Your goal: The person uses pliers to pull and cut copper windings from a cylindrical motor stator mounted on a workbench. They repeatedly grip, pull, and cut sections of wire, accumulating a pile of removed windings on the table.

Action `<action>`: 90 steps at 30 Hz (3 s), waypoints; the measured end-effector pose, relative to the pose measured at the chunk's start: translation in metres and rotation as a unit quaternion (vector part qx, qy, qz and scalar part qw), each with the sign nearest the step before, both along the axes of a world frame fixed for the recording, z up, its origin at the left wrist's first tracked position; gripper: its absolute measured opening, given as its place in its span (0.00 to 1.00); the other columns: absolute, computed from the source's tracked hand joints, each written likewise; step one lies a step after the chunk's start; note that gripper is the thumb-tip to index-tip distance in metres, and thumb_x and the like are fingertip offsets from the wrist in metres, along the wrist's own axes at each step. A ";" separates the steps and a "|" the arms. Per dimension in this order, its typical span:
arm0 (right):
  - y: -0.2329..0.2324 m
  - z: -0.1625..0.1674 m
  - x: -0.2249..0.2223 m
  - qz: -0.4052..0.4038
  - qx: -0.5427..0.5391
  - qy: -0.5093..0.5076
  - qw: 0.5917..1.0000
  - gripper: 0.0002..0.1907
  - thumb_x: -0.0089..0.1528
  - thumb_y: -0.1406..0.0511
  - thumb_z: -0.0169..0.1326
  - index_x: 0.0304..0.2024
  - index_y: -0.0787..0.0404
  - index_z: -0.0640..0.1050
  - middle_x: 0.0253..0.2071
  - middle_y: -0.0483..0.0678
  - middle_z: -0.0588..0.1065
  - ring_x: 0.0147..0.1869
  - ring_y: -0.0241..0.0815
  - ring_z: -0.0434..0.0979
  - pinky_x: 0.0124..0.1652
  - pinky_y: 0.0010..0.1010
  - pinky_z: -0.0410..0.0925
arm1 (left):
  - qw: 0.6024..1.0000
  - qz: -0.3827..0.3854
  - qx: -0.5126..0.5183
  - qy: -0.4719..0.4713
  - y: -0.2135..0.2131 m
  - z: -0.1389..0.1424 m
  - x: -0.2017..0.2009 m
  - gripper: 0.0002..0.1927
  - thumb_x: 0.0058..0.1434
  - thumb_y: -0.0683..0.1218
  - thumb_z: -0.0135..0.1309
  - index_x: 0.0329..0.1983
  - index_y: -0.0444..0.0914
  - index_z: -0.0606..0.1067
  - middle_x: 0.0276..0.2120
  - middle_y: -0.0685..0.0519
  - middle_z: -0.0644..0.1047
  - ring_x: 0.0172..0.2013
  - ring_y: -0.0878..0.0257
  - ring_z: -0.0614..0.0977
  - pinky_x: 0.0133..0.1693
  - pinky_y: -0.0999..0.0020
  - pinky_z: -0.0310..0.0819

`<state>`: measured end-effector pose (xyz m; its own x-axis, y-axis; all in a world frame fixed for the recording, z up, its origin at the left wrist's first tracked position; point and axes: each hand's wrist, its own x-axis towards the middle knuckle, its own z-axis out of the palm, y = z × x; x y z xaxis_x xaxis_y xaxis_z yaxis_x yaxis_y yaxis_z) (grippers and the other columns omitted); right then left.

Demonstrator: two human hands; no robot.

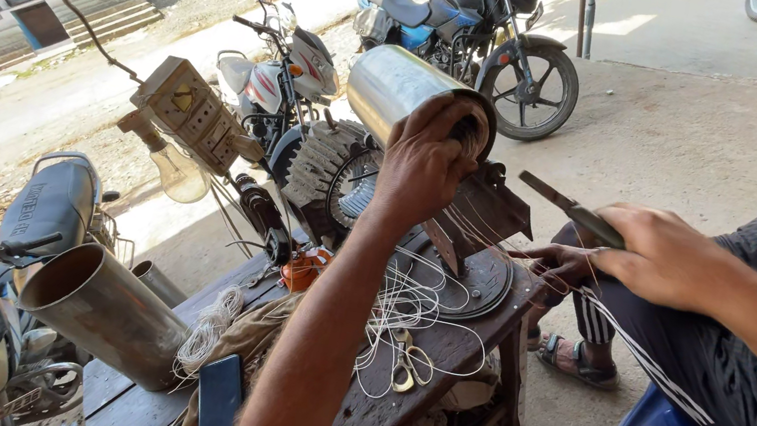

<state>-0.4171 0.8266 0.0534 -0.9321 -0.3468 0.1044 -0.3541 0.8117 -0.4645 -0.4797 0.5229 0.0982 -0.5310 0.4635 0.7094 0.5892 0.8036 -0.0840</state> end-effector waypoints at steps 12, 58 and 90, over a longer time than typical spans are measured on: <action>-0.060 0.025 -0.090 -0.032 -0.132 -0.179 0.974 0.17 0.59 0.68 0.56 0.51 0.67 0.78 0.32 0.52 0.77 0.33 0.43 0.76 0.34 0.36 0.70 | 0.998 0.002 -0.036 -0.047 -0.003 0.010 0.011 0.11 0.51 0.50 0.67 0.34 0.39 0.85 0.69 0.52 0.67 0.72 0.54 0.58 0.67 0.49 0.53; -0.075 0.030 -0.020 -0.085 -0.037 -0.059 0.994 0.20 0.57 0.60 0.58 0.52 0.58 0.80 0.28 0.51 0.78 0.33 0.45 0.78 0.37 0.39 0.70 | 0.996 0.077 0.038 0.006 -0.034 -0.002 0.008 0.08 0.63 0.53 0.61 0.35 0.46 0.83 0.75 0.47 0.54 0.74 0.39 0.53 0.65 0.25 0.54; -0.091 0.050 -0.038 -0.044 -0.248 -0.316 0.915 0.22 0.57 0.70 0.52 0.54 0.76 0.72 0.46 0.62 0.79 0.51 0.50 0.84 0.42 0.44 0.75 | 0.991 0.037 0.120 -0.047 -0.029 -0.015 0.010 0.08 0.52 0.51 0.69 0.34 0.48 0.87 0.75 0.54 0.50 0.75 0.39 0.46 0.67 0.25 0.43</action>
<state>-0.4546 0.7356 0.1036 -0.8828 -0.3241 -0.3400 0.1685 0.4571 -0.8733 -0.4698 0.4936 0.0830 -0.6272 0.2435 0.7398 0.5232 0.8354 0.1686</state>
